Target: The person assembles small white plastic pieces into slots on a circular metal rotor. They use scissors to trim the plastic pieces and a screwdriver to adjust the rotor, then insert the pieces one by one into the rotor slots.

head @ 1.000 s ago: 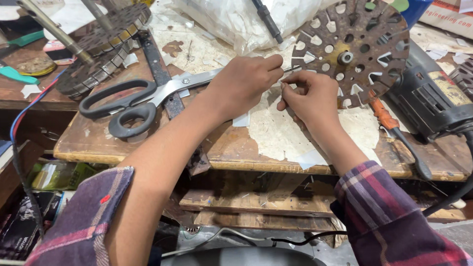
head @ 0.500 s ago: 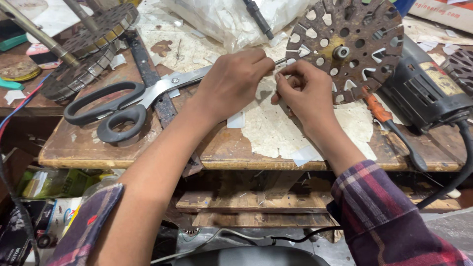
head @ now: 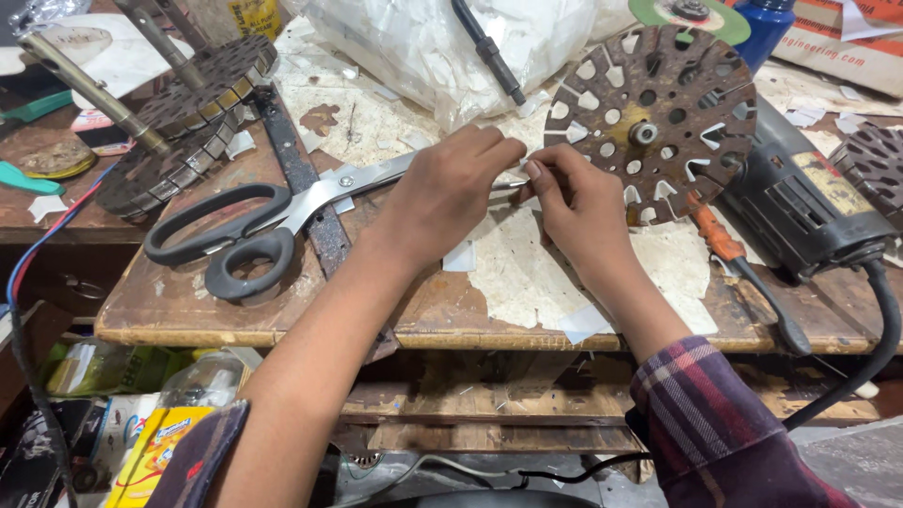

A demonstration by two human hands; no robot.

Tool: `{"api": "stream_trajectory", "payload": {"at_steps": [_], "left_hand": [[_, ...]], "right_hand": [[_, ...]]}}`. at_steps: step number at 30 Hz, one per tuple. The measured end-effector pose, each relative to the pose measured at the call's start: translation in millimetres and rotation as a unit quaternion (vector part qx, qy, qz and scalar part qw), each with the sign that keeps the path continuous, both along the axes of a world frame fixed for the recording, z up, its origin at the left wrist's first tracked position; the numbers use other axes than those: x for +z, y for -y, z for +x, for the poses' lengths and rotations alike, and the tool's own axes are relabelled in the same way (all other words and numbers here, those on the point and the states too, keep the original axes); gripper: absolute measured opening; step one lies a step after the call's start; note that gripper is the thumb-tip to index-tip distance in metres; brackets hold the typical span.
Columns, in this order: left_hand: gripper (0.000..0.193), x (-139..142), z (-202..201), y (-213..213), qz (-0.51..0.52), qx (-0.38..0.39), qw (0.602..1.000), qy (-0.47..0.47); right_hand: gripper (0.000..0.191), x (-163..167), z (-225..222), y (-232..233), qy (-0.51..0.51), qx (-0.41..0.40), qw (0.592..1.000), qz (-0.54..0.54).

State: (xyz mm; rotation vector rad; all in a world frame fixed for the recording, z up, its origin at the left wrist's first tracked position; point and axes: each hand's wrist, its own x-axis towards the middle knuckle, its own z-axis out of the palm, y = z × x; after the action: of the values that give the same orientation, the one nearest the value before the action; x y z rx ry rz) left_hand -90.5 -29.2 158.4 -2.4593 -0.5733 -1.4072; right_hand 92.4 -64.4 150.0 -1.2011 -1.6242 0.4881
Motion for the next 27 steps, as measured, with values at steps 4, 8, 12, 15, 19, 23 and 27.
{"api": "stream_trajectory", "payload": {"at_steps": [4,8,12,15,19,23,27], "left_hand": [[0.028,2,-2,-4,0.017,-0.022,1.0,0.013],[0.024,3,-5,-6,-0.005,-0.028,1.0,0.006],[0.018,4,-10,-6,-0.024,-0.055,0.998,0.034],[0.015,7,-11,-5,-0.045,-0.071,0.996,0.039],[0.016,12,-12,-2,-0.085,-0.073,0.993,0.046],[0.013,16,-17,-4,-0.114,-0.081,0.99,0.023],[0.014,18,-19,-10,-0.12,-0.096,0.988,0.023]], "right_hand": [[0.011,3,-1,0,0.037,0.002,0.996,0.082],[0.01,5,-2,-3,-0.019,0.015,0.998,0.055],[0.01,5,-2,-6,-0.042,0.01,0.999,0.011],[0.011,5,-2,-8,-0.047,0.038,0.998,0.024],[0.011,5,0,-8,-0.075,0.053,0.996,0.011],[0.011,6,-1,-10,-0.079,0.067,0.995,-0.009],[0.013,8,-1,-10,-0.073,0.059,0.996,-0.002]]}}
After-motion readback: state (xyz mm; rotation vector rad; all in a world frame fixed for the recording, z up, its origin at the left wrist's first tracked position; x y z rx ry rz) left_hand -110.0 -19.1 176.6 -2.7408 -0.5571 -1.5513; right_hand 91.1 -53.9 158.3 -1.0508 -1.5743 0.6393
